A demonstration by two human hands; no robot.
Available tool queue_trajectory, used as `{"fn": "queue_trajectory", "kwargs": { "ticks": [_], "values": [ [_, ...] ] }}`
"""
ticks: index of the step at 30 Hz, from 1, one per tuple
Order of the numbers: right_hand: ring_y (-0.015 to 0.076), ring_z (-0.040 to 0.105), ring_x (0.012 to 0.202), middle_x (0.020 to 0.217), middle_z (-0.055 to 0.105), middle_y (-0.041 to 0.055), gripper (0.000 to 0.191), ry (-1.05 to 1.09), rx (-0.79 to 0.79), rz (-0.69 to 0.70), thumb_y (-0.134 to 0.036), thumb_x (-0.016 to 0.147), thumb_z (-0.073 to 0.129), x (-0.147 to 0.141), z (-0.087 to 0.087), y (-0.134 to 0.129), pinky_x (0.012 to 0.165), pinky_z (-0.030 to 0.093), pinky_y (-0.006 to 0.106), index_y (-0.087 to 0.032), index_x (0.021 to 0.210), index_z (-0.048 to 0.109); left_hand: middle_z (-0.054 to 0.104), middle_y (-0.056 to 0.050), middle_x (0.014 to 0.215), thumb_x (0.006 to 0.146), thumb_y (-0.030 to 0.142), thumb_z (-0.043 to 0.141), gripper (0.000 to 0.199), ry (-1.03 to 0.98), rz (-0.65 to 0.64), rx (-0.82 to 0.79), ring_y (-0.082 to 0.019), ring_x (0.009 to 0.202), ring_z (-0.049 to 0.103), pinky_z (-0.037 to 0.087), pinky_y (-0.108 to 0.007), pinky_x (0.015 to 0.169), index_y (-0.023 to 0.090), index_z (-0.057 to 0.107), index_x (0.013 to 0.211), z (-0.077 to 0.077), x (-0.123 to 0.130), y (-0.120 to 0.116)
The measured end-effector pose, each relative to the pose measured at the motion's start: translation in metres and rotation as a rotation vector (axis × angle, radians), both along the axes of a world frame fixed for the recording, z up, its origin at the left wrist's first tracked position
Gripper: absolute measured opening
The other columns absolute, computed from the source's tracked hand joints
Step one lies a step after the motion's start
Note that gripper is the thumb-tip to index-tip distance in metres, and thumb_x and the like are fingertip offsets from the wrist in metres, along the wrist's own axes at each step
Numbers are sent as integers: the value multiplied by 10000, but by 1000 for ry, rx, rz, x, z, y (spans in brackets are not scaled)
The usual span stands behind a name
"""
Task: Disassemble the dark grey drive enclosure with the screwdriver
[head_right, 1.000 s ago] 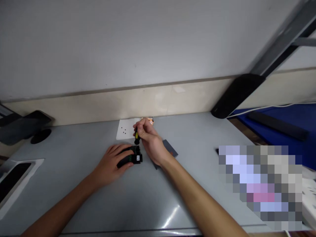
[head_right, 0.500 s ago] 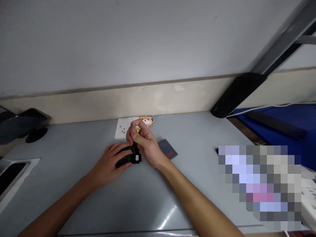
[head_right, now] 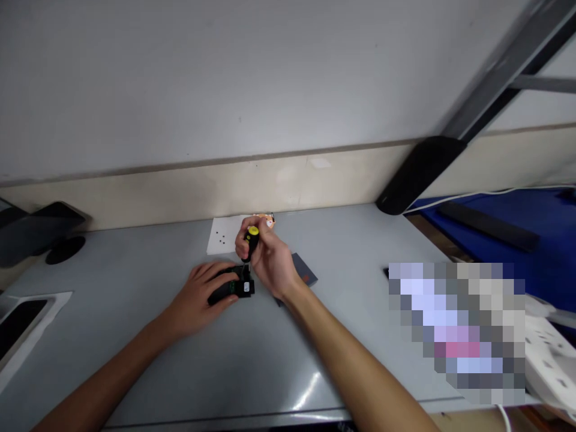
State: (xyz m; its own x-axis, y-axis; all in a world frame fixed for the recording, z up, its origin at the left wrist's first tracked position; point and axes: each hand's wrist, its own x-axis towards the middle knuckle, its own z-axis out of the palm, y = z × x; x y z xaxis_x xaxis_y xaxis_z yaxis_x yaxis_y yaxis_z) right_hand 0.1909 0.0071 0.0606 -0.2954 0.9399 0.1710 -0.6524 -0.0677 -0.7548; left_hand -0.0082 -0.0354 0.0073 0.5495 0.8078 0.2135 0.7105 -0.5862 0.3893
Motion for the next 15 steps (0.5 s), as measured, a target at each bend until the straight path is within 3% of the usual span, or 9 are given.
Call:
{"fn": "queue_trajectory", "kwargs": {
  "ticks": [3,6,10,15],
  "values": [
    [156,375,645,710,417,-8,214,17,24,9,-440,994,519,2,-1,0,641,378,301,-243,917,549,582,-11,1420,981,341,631,289,-2,-5,5,-239,1302,522,367,-441,1099,314,621,1268,-1,-1,0],
    [161,455,698,757,493,2,129,-40,69,23,-364,972,569,7,-1,2,685,400,305,-249,920,543,582,-23,1421,988,365,620,291,-6,-17,11,-246,1299,522,377,-439,1095,304,624,1272,-1,-2,0],
    [180,536,780,876,566,40,278,-192,132,-3,-476,1011,495,5,1,4,747,434,340,-234,911,586,580,-26,1427,992,364,611,298,-10,-17,8,-249,1298,524,378,-450,1098,309,620,1284,0,-2,-1],
    [155,401,616,697,407,-21,420,-91,-4,-56,-640,997,401,-1,-1,7,662,414,325,-259,893,543,593,-36,1409,984,350,618,280,-19,-3,-7,-255,1292,533,384,-459,1096,302,632,1259,1,-1,0]
  ]
}}
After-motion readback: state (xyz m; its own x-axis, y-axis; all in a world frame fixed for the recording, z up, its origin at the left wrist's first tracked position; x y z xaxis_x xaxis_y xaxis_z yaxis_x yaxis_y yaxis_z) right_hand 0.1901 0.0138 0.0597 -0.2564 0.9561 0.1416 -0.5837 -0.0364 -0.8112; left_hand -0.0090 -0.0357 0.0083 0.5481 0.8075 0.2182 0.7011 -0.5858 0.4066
